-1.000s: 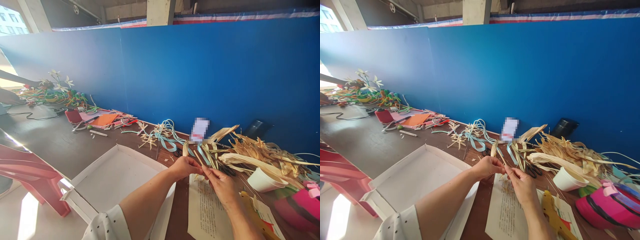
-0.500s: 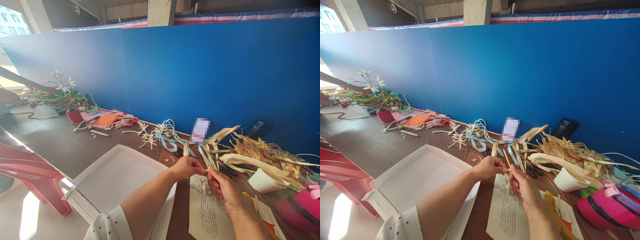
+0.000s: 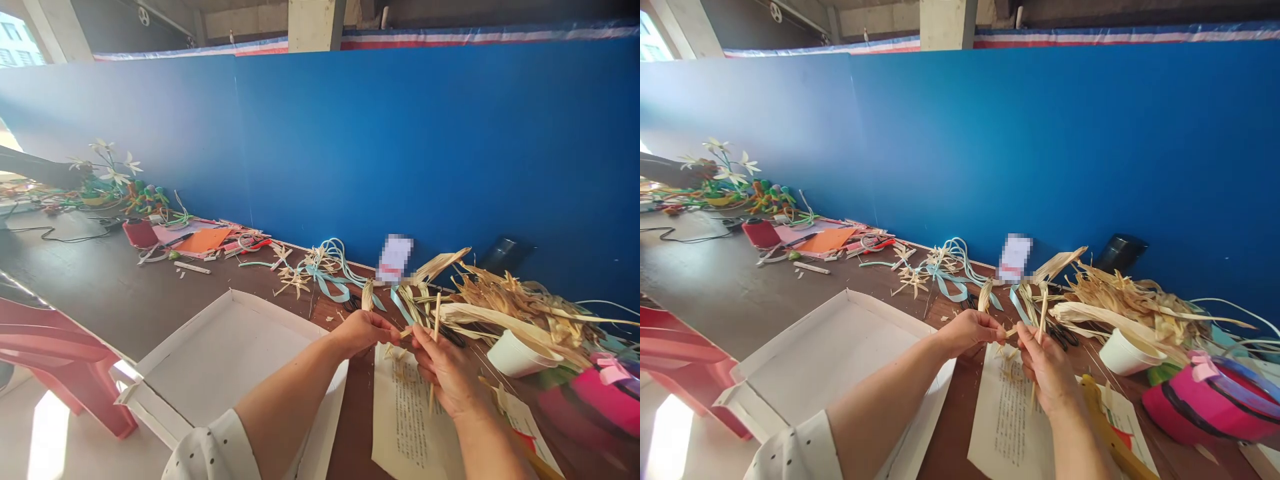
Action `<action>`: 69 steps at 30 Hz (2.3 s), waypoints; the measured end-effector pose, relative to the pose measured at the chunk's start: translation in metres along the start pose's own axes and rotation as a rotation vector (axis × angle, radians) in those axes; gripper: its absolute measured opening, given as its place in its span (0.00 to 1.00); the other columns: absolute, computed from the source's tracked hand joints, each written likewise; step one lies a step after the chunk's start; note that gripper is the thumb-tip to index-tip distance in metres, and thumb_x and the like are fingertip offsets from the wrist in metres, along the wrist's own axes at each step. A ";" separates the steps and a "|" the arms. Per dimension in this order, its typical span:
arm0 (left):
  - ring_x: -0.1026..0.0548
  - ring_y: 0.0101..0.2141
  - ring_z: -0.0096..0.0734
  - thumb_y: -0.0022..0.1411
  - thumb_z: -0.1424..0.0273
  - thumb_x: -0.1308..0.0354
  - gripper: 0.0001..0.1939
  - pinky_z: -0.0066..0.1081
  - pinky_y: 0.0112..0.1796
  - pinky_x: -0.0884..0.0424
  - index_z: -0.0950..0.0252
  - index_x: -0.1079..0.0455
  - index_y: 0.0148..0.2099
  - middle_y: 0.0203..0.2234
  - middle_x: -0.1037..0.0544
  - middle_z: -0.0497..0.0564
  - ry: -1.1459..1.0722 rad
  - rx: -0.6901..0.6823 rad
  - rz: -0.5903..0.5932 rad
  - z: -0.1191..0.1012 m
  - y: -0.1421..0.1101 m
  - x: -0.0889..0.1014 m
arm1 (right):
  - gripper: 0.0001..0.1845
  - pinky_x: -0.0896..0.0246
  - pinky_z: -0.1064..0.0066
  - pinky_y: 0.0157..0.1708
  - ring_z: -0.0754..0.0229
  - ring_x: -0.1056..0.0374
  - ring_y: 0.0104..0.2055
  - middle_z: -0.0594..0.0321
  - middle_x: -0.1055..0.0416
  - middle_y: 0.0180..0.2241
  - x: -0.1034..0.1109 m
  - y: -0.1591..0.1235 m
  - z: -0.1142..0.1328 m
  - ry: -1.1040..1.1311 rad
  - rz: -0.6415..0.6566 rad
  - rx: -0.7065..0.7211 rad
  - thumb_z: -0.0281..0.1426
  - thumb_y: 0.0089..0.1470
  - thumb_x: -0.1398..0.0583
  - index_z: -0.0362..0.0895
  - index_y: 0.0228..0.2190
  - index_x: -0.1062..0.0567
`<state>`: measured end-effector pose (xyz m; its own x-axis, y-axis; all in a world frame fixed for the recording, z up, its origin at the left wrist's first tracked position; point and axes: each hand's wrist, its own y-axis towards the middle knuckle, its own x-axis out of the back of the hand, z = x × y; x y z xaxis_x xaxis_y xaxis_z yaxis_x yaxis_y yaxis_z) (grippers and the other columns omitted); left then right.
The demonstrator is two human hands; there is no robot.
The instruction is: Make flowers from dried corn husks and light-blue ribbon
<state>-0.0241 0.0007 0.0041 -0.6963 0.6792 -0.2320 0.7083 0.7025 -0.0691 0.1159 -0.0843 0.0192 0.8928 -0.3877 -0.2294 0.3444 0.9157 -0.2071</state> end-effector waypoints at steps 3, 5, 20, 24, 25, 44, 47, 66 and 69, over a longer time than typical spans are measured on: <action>0.35 0.25 0.20 0.41 0.64 0.33 0.16 0.26 0.29 0.42 0.69 0.26 0.31 0.25 0.24 0.49 0.030 0.021 0.040 0.002 0.000 -0.002 | 0.16 0.63 0.81 0.12 0.75 0.56 0.16 0.73 0.40 0.18 -0.003 -0.002 0.000 -0.029 -0.025 0.011 0.40 0.39 0.30 0.44 0.27 0.27; 0.33 0.26 0.21 0.42 0.63 0.33 0.16 0.26 0.29 0.41 0.69 0.27 0.31 0.26 0.24 0.50 0.043 0.025 0.069 0.003 -0.001 -0.003 | 0.17 0.62 0.81 0.13 0.74 0.55 0.15 0.74 0.42 0.15 -0.005 -0.003 0.001 -0.045 -0.038 0.013 0.41 0.38 0.30 0.44 0.27 0.28; 0.25 0.29 0.27 0.39 0.59 0.31 0.22 0.30 0.34 0.33 0.69 0.31 0.32 0.28 0.24 0.51 -0.133 0.103 0.107 0.002 -0.001 -0.007 | 0.16 0.48 0.75 0.17 0.65 0.38 0.20 0.67 0.30 0.20 -0.004 -0.004 0.000 -0.201 -0.034 0.046 0.43 0.41 0.33 0.45 0.27 0.27; 0.25 0.29 0.28 0.39 0.59 0.31 0.22 0.29 0.32 0.33 0.69 0.30 0.32 0.27 0.25 0.50 -0.118 0.116 0.088 0.003 0.000 -0.007 | 0.17 0.43 0.73 0.21 0.60 0.33 0.24 0.66 0.27 0.22 0.003 0.001 -0.006 -0.271 -0.073 0.092 0.41 0.41 0.33 0.45 0.32 0.26; 0.26 0.29 0.28 0.39 0.59 0.31 0.22 0.29 0.31 0.33 0.69 0.30 0.32 0.27 0.26 0.50 -0.111 0.120 0.070 0.003 0.000 -0.007 | 0.17 0.42 0.72 0.22 0.60 0.33 0.24 0.65 0.26 0.23 0.005 0.002 -0.007 -0.286 -0.078 0.107 0.42 0.41 0.33 0.46 0.33 0.26; 0.40 0.18 0.19 0.48 0.62 0.38 0.12 0.24 0.21 0.43 0.67 0.29 0.32 0.19 0.33 0.43 0.254 0.110 -0.136 -0.002 0.000 -0.003 | 0.16 0.40 0.70 0.26 0.57 0.31 0.27 0.61 0.25 0.24 0.014 -0.007 0.008 -0.694 -0.065 0.187 0.43 0.41 0.37 0.45 0.30 0.23; 0.33 0.22 0.25 0.51 0.62 0.41 0.11 0.26 0.26 0.38 0.65 0.27 0.31 0.22 0.28 0.47 0.634 0.048 -0.207 -0.003 -0.003 -0.003 | 0.14 0.40 0.68 0.27 0.55 0.31 0.27 0.61 0.24 0.25 0.024 -0.002 0.007 -0.771 -0.070 0.203 0.42 0.42 0.37 0.46 0.29 0.23; 0.25 0.38 0.41 0.54 0.69 0.48 0.13 0.35 0.39 0.30 0.65 0.26 0.38 0.35 0.23 0.58 1.297 0.038 -0.156 0.013 -0.004 -0.012 | 0.09 0.41 0.69 0.30 0.55 0.31 0.28 0.65 0.25 0.23 0.039 0.011 -0.002 -1.076 -0.042 0.284 0.38 0.44 0.42 0.48 0.24 0.24; 0.25 0.37 0.39 0.54 0.69 0.49 0.12 0.33 0.38 0.30 0.64 0.26 0.37 0.35 0.23 0.57 1.263 0.020 -0.196 0.012 -0.004 -0.011 | 0.11 0.41 0.68 0.29 0.55 0.31 0.27 0.63 0.25 0.23 0.044 0.014 -0.001 -1.070 -0.164 0.330 0.40 0.44 0.41 0.48 0.26 0.23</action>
<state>-0.0180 -0.0117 -0.0051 -0.4074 0.3015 0.8620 0.5754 0.8177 -0.0140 0.1601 -0.0883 0.0055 0.5648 -0.3611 0.7420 0.3984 0.9068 0.1379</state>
